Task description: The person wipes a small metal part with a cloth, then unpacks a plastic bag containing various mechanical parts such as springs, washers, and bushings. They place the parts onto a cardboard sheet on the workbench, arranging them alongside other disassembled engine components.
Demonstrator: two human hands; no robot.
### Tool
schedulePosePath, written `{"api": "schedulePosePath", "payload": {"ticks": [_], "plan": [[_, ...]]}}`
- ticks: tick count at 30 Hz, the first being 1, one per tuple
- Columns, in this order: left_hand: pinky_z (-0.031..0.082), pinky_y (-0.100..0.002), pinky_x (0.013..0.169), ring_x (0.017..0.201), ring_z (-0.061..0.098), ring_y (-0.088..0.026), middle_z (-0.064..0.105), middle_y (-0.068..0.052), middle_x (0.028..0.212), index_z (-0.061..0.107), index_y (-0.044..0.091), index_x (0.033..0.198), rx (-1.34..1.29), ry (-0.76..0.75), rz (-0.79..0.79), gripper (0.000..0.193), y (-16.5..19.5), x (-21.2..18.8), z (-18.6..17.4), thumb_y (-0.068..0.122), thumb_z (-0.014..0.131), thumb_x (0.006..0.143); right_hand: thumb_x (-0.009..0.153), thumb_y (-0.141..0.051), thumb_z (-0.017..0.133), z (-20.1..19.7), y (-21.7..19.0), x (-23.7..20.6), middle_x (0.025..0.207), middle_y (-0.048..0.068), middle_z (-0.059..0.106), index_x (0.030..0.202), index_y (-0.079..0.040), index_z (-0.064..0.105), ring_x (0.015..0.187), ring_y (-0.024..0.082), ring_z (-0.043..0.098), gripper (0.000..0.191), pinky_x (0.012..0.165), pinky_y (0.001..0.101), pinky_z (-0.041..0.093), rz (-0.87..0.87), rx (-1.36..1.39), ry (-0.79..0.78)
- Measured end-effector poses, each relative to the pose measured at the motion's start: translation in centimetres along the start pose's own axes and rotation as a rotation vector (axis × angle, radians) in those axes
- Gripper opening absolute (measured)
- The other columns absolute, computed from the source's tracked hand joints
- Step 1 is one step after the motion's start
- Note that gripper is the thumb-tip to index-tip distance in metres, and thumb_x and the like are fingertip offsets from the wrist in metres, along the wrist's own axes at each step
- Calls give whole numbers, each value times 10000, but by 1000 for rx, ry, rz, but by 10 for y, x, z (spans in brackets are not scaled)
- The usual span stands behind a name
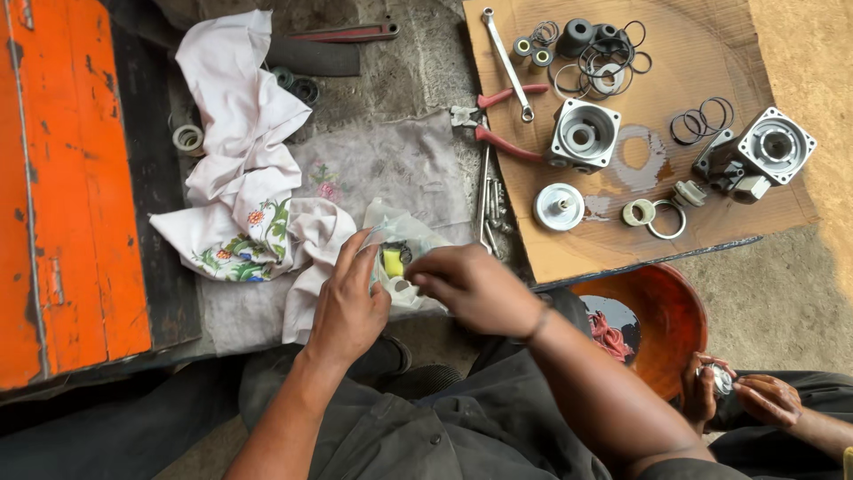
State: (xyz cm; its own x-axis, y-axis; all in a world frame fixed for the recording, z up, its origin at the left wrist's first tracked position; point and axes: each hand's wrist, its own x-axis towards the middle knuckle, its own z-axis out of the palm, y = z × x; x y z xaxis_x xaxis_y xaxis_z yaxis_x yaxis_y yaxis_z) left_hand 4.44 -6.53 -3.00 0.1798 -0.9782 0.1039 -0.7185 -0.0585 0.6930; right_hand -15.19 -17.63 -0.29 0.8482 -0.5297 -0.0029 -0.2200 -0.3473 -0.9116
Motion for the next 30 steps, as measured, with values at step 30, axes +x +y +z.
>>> {"api": "schedulePosePath", "payload": {"ticks": [30], "plan": [[522,-484,993,1217,591,-468,393,-263,1521,445,-87,1406,-12,-101,-22,672,-11,-3,-3,-62,606,754,951,-83,574,69,52,36,932,141,730,1130,5,720,829,257,716,248,731,395,565,469,637,267]]}}
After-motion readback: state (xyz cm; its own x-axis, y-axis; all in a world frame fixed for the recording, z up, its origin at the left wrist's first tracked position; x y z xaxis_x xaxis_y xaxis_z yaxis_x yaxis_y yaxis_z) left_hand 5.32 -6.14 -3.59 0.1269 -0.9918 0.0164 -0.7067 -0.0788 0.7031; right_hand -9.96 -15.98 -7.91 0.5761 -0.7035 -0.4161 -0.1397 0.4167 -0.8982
